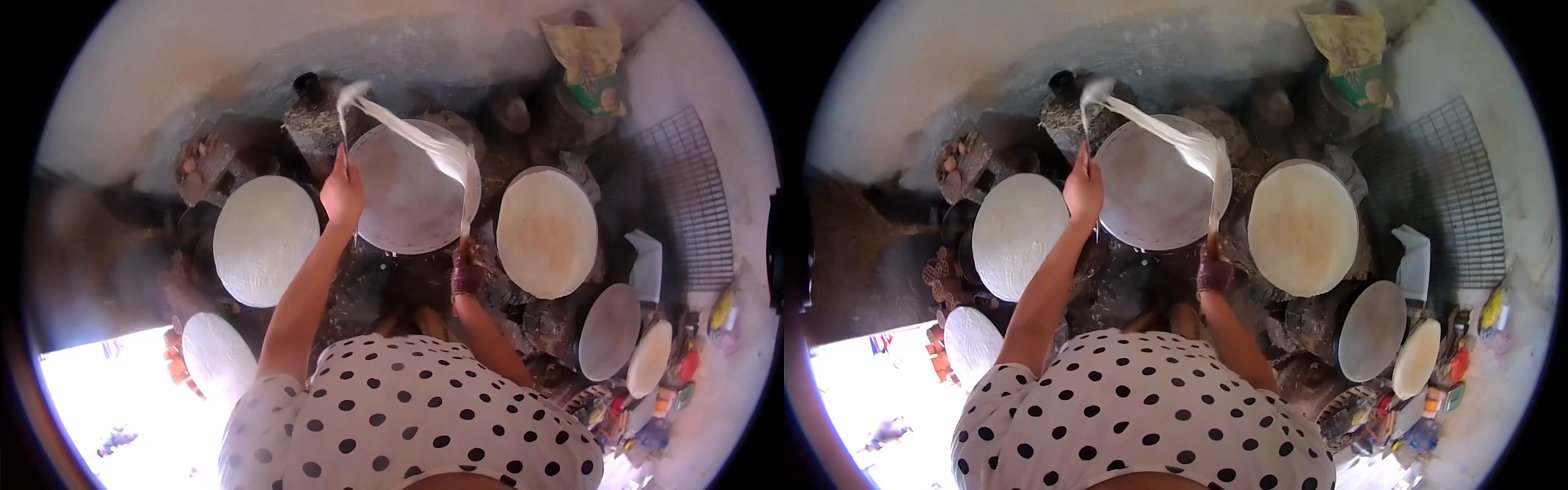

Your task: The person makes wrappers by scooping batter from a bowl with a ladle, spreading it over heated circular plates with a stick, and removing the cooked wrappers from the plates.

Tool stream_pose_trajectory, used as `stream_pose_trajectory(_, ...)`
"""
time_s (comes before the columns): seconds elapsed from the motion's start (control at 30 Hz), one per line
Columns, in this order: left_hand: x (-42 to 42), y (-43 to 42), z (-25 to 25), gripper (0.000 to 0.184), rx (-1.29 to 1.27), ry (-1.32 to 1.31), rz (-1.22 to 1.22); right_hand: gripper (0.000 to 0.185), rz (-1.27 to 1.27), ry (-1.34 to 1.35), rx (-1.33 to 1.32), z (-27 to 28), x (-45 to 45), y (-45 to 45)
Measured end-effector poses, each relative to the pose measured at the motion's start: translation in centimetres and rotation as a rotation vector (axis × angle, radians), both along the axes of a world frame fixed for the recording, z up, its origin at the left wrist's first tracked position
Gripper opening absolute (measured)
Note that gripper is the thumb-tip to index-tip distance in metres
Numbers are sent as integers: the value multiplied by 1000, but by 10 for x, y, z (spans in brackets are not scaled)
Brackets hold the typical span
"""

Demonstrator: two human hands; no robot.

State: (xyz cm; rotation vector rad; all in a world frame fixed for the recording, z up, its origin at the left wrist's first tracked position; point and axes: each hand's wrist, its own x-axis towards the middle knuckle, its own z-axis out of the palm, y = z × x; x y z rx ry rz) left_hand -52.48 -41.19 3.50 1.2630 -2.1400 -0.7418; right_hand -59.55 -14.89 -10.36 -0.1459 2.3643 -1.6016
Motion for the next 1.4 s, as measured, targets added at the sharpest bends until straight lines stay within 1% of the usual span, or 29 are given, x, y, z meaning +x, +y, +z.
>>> stream_pose_trajectory(0.03, 8, 0, 16, 43, 5, 7, 23, 41, -14, 85, -9, -35, 12, 4)
stream_pose_trajectory(0.07, 14, 0, 33, 44, 18, 106, 37, 41, 11, 92, -6, -23, 10, -9)
stream_pose_trajectory(0.1, 22, -2, 39, 44, 27, 206, 52, 43, 35, -4, 53, -2, 3, -36)
stream_pose_trajectory(0.13, 28, -8, 35, 44, 30, 208, 74, 44, 50, -182, 93, 4, -7, -54)
stream_pose_trajectory(0.17, 30, -19, 27, 42, -36, 234, 11, 44, 69, -356, 144, 9, -17, -73)
stream_pose_trajectory(0.2, 31, -27, 15, 39, -103, 256, -59, 44, 47, -385, 73, 11, -16, -68)
stream_pose_trajectory(0.27, 44, -29, -5, 28, 310, 272, -164, 44, 0, -442, -71, 14, -13, -60)
stream_pose_trajectory(0.3, 58, -16, 1, 25, 590, 301, -204, 46, -49, 5, -23, -34, -20, -46)
stream_pose_trajectory(0.33, 69, -13, -22, 22, 723, 286, -214, 47, -103, 450, 26, -60, -21, -35)
stream_pose_trajectory(0.37, 79, -13, -51, 19, 856, 268, -225, 49, -138, 311, 42, -59, -14, -39)
stream_pose_trajectory(0.4, 92, -4, -59, 17, 936, 320, -243, 51, -174, 172, 60, -58, -7, -43)
stream_pose_trajectory(0.47, 112, 9, -63, 15, 1013, 372, -264, 45, -9, 234, 193, -66, -17, -70)
stream_pose_trajectory(0.53, 133, 21, -58, 24, 1210, 517, -188, 41, 252, 375, 640, -22, -26, -88)
stream_pose_trajectory(0.57, 147, 30, -49, 24, 1210, 507, -192, 40, 278, 96, 326, -20, -36, -89)
stream_pose_trajectory(0.63, 171, 44, -14, 35, 1081, 676, -315, 38, 280, -178, -16, -17, -54, -74)
stream_pose_trajectory(0.73, 203, 65, 35, 44, 1100, 782, -375, 35, 255, 904, 185, -33, -70, -24)
stream_pose_trajectory(0.77, 212, 72, 41, 44, 1094, 803, -312, 35, 252, 899, 181, -28, -65, -26)
stream_pose_trajectory(0.83, 221, 82, 39, 43, 1091, 807, -245, 39, 49, 190, 208, -19, -47, -31)
stream_pose_trajectory(0.87, 223, 84, 28, 43, 1100, 818, -215, 39, 46, 180, 205, -31, -52, -43)
stream_pose_trajectory(0.93, 223, 91, 10, 43, 1104, 819, -185, 42, 158, -69, 269, -69, -79, -81)
stream_pose_trajectory(0.97, 221, 96, 2, 43, 1149, 841, -135, 42, 154, -77, 262, -60, -83, -93)
stream_pose_trajectory(1.03, 218, 104, -11, 42, 1220, 866, -96, 42, 366, 150, 236, -18, -83, -102)
stream_pose_trajectory(1.1, 211, 114, -8, 42, 1251, 891, -60, 42, 454, 45, 166, 12, -95, -83)
stream_pose_trajectory(1.17, 206, 123, 2, 41, 1278, 925, -36, 41, 497, -61, -9, 6, -114, -61)
stream_pose_trajectory(1.2, 214, 126, 0, 41, 1267, 924, -30, 41, 505, -64, -18, -6, -107, -56)
stream_pose_trajectory(1.27, 213, 136, 6, 37, 1237, 948, -91, 39, 147, -162, -388, -24, -112, -40)
stream_pose_trajectory(1.3, 213, 141, 5, 37, 1233, 943, -88, 38, 173, -34, -170, -23, -112, -44)
stream_pose_trajectory(1.33, 212, 144, 2, 38, 1258, 952, -45, 38, 172, -42, -175, -22, -113, -49)
stream_pose_trajectory(1.4, 209, 148, -1, 38, 1273, 948, 2, 38, 396, -92, 319, -4, -100, -74)
